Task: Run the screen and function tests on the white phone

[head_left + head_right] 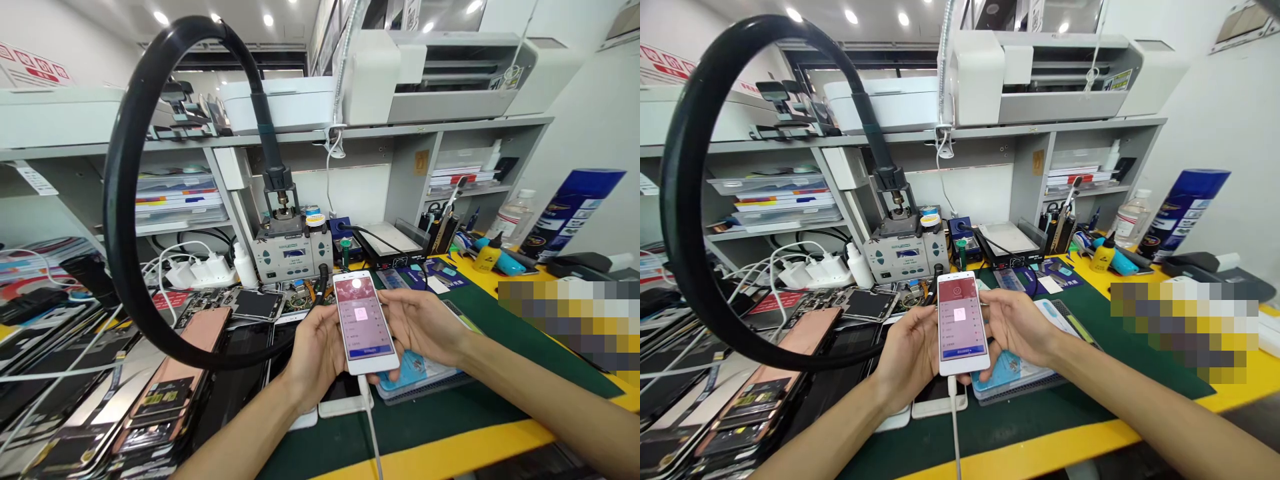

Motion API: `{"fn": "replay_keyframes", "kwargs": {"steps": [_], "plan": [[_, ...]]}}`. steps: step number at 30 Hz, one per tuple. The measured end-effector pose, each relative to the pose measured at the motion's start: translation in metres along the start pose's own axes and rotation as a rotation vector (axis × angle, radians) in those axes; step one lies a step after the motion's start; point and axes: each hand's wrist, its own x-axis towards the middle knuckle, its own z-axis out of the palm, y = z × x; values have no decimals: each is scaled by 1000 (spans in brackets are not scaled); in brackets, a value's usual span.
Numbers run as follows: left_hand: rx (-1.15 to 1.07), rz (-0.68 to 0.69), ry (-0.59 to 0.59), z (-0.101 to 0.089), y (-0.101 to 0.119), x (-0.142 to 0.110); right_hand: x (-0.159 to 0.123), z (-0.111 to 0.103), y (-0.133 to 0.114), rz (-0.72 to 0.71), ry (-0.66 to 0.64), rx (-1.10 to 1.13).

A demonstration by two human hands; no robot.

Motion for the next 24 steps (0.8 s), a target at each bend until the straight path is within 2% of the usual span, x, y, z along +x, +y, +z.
{"fn": "replay_keyframes", "kwargs": {"steps": [24], "plan": [[-15, 4, -28, -3, -2, 1, 0, -3, 0, -7, -18, 29]]}}
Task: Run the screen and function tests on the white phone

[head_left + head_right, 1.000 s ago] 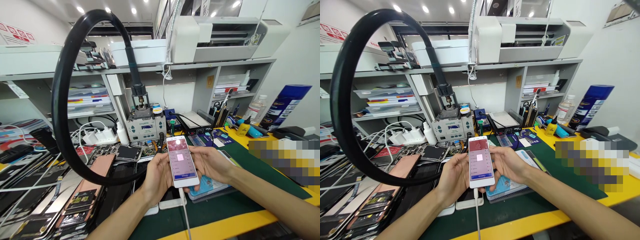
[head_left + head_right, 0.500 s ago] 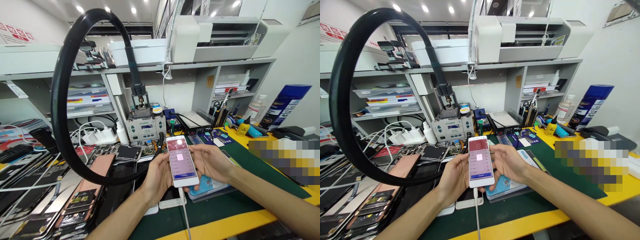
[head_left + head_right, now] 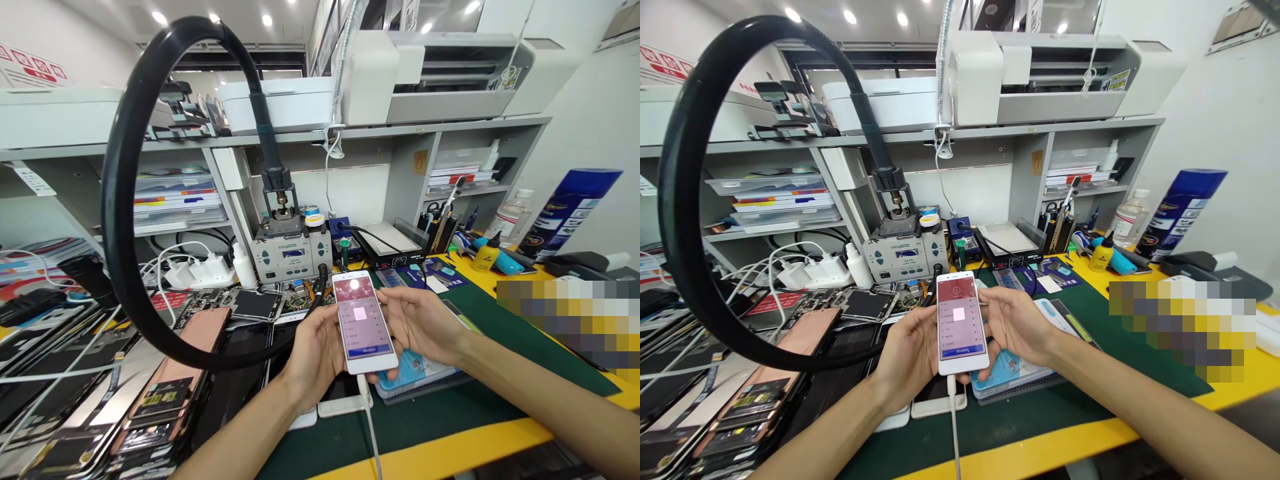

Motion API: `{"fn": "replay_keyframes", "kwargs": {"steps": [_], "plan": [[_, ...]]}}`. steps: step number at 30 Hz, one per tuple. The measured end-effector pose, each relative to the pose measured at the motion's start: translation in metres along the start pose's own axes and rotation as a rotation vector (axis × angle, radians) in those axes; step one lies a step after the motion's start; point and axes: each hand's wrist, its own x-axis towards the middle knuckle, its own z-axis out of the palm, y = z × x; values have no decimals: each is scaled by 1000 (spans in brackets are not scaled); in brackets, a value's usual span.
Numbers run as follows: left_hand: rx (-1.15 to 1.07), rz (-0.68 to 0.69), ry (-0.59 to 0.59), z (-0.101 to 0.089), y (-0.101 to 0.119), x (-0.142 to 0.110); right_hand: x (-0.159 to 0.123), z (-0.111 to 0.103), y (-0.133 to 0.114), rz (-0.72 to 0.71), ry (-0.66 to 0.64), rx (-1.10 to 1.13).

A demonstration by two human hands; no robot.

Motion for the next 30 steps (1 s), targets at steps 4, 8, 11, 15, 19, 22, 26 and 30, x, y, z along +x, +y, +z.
{"fn": "replay_keyframes", "kwargs": {"steps": [4, 8, 11, 15, 19, 22, 26, 30], "plan": [[-4, -6, 15, -2, -1, -1, 0, 0, 0, -6, 0, 6], [-13, 5, 8, -3, 0, -1, 0, 0, 1, -5, 5, 1], [-15, 5, 5, -3, 0, 0, 1, 0, 1, 9, 26, -23], [-5, 7, -5, -1, 1, -1, 0, 1, 0, 9, 13, -18], [21, 0, 24, 2, 1, -1, -1, 3, -1, 4, 3, -7], [17, -3, 33, 2, 1, -1, 0, 4, -1, 8, 9, -15], [-2, -7, 20, 1, 1, -1, 1, 3, 1, 12, 66, -43], [31, -13, 45, 4, 2, -2, 0, 4, 1, 27, 55, -29]]}}
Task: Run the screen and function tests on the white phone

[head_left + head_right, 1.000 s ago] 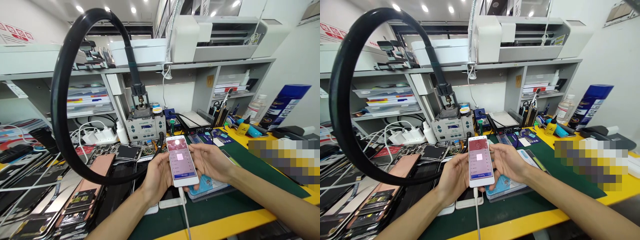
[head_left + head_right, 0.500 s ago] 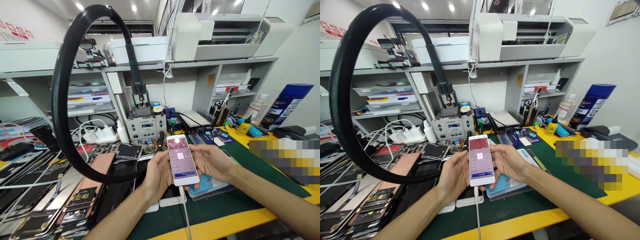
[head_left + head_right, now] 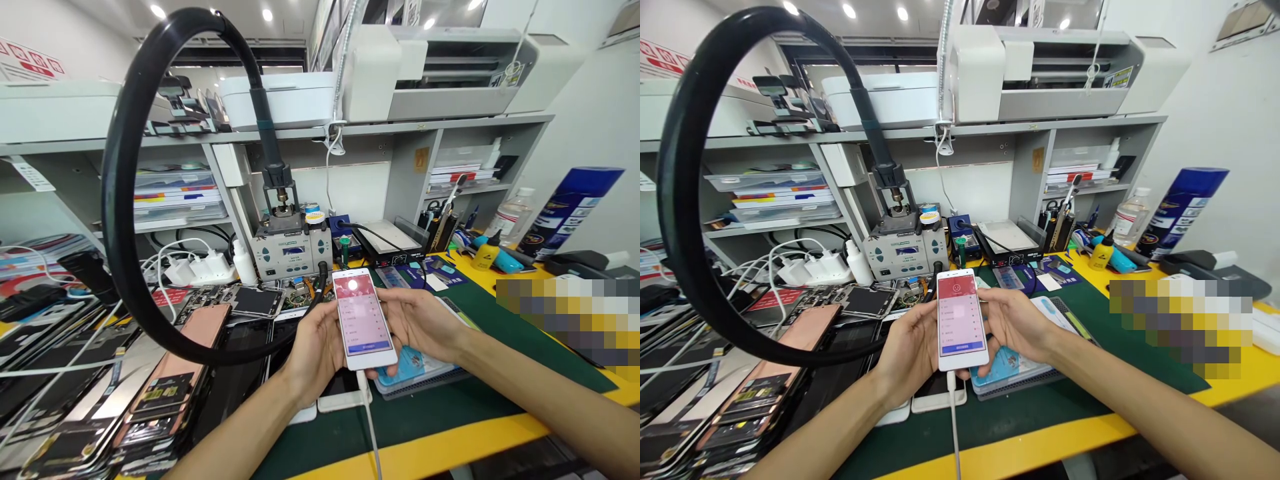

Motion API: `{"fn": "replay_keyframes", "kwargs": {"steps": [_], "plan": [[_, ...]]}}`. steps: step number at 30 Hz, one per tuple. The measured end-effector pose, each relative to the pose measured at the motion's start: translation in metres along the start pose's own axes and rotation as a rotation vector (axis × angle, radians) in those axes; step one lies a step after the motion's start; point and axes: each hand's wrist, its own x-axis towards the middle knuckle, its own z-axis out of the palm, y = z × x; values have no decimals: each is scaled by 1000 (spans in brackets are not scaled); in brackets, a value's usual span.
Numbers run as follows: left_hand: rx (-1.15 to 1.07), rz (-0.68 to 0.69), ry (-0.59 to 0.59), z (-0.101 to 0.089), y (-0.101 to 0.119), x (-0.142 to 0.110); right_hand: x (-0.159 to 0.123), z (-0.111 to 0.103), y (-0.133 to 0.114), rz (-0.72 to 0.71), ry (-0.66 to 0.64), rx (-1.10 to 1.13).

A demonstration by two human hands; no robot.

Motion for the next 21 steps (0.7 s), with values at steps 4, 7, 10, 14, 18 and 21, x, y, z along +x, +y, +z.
{"fn": "replay_keyframes", "kwargs": {"steps": [4, 7, 10, 14, 18, 21], "plan": [[55, -23, 33, 4, 2, -1, -1, 1, -1, -16, -8, -1], [44, -20, 25, 4, 2, -2, -1, 1, -1, -11, -4, -8], [32, -9, 18, 2, 2, -2, -2, 0, -1, -8, -1, -10], [37, -5, 20, 2, 1, 0, -2, 1, -1, -8, 4, -9], [52, -12, 47, 3, 2, 0, -2, 1, -1, -6, 9, -13], [42, -14, 27, 4, 2, -1, -1, -1, 0, -11, 11, -21]]}}
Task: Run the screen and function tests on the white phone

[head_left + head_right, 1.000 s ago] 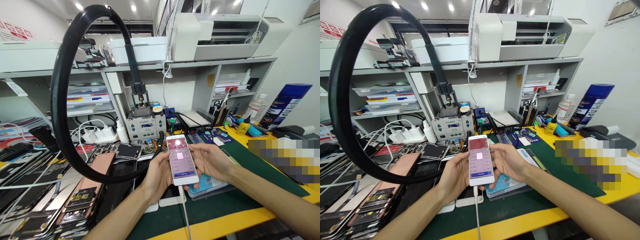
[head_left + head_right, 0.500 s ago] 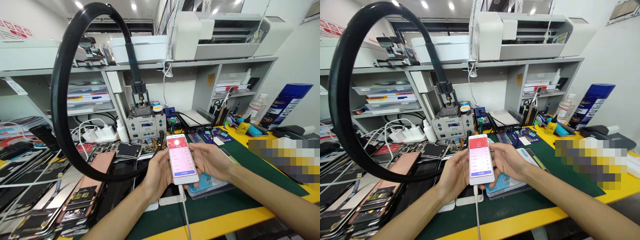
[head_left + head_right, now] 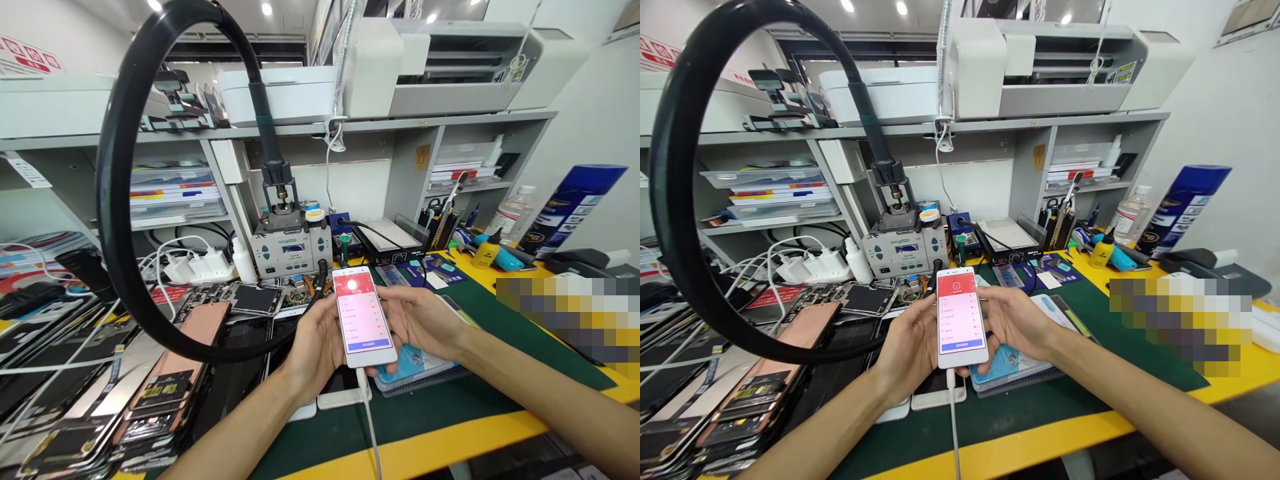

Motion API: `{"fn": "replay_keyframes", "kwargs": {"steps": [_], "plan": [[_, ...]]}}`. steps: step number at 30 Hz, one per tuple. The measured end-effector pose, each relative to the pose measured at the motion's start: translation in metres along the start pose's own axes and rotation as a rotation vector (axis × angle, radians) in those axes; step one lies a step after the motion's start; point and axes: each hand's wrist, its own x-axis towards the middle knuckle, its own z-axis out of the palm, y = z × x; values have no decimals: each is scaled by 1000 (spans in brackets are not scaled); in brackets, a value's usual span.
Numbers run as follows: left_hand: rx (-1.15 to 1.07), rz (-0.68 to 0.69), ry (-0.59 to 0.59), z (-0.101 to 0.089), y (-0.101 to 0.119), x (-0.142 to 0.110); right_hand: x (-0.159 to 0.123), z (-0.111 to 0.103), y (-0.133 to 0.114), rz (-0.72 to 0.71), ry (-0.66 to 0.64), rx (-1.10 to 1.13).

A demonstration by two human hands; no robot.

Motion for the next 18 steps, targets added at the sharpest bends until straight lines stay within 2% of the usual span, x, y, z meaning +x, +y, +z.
{"fn": "replay_keyframes", "kwargs": {"steps": [13, 18], "plan": [[-34, 22, 30, 2, 0, 1, 0, -3, 2, -28, -10, -27], [24, 9, 94, -1, -4, 2, 0, -4, 5, -47, -15, -41]]}}
